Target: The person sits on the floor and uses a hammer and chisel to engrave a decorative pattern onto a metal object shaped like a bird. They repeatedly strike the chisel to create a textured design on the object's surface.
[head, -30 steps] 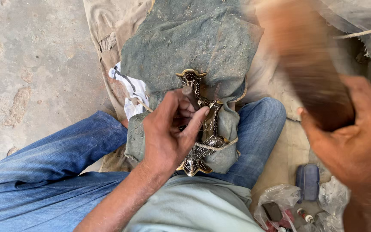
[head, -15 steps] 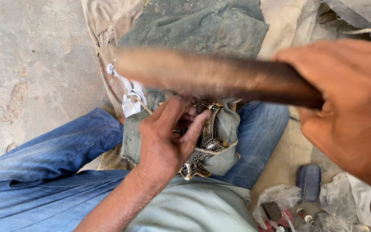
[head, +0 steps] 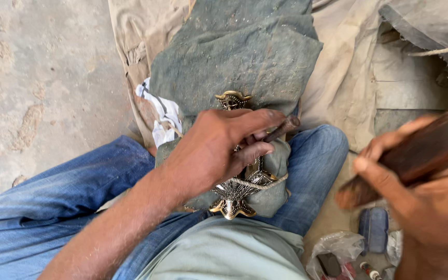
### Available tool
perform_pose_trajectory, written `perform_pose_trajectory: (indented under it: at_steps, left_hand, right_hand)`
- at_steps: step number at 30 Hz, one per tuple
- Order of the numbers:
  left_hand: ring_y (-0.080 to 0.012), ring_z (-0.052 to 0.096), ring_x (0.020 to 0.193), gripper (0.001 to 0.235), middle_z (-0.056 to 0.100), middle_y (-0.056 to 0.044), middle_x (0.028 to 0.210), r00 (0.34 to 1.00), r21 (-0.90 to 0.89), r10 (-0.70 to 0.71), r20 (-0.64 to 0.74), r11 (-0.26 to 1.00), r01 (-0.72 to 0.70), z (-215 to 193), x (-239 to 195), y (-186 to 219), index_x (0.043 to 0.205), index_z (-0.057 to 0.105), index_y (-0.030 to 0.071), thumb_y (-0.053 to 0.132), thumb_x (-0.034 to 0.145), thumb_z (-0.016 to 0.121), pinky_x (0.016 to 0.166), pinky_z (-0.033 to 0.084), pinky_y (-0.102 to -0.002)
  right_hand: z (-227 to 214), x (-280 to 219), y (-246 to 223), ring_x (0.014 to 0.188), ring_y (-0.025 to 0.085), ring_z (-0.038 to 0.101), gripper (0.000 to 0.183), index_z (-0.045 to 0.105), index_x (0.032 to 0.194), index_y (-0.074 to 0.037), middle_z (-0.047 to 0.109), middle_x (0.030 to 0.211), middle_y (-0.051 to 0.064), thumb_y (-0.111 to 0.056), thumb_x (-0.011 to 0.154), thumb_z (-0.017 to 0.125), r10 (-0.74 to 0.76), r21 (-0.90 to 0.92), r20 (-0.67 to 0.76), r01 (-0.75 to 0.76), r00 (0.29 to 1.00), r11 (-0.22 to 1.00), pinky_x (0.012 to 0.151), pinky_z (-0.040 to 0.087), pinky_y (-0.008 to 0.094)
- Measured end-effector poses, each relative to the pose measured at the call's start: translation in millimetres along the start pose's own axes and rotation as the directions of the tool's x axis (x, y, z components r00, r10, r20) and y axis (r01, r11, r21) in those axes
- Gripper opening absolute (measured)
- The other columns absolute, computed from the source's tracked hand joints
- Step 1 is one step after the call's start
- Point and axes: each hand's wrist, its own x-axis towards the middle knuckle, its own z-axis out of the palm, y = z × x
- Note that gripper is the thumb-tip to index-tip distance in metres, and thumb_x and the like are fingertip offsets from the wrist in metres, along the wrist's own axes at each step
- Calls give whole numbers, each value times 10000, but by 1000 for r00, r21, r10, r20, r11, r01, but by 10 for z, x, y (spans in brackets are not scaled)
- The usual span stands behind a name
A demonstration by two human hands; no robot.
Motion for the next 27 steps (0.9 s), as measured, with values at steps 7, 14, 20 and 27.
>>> perform_pose_trajectory:
  at_steps: [7,14,20,27]
  left_hand:
    - [-241,768,907,444,768,-112,1049,928,54,79,364,993,-105,58,373,-119,1303,661,99,132,868,744,797,626,-378]
    - [-287,762,871,410,774,-132,964,888,100,195,417,961,-258,-12,449,-13,1277,699,133,12,894,621,801,598,-431]
    - [-308,754,825,493,763,-148,901,879,81,167,447,971,-226,-44,457,2,1277,706,164,-58,866,549,780,597,-445]
    - [-297,747,756,441,741,-159,786,907,137,191,375,956,-258,-49,419,10,1255,718,117,-7,861,566,686,603,-437]
  right_hand:
    - [237,-700,609,717,173,679,368,602,1090,37,669,833,109,145,774,756,231,112,89,-241,969,964,647,590,330]
    - [364,-1099,860,692,150,689,382,596,1075,12,683,790,99,89,758,794,300,-12,-67,-301,952,954,641,602,302]
    - [264,-902,667,753,115,686,241,642,976,8,702,816,73,63,808,805,178,-186,-123,-199,976,962,707,590,270]
    - [172,-868,904,699,72,626,234,681,950,4,687,797,47,23,790,852,144,-311,-86,-163,986,936,667,514,242]
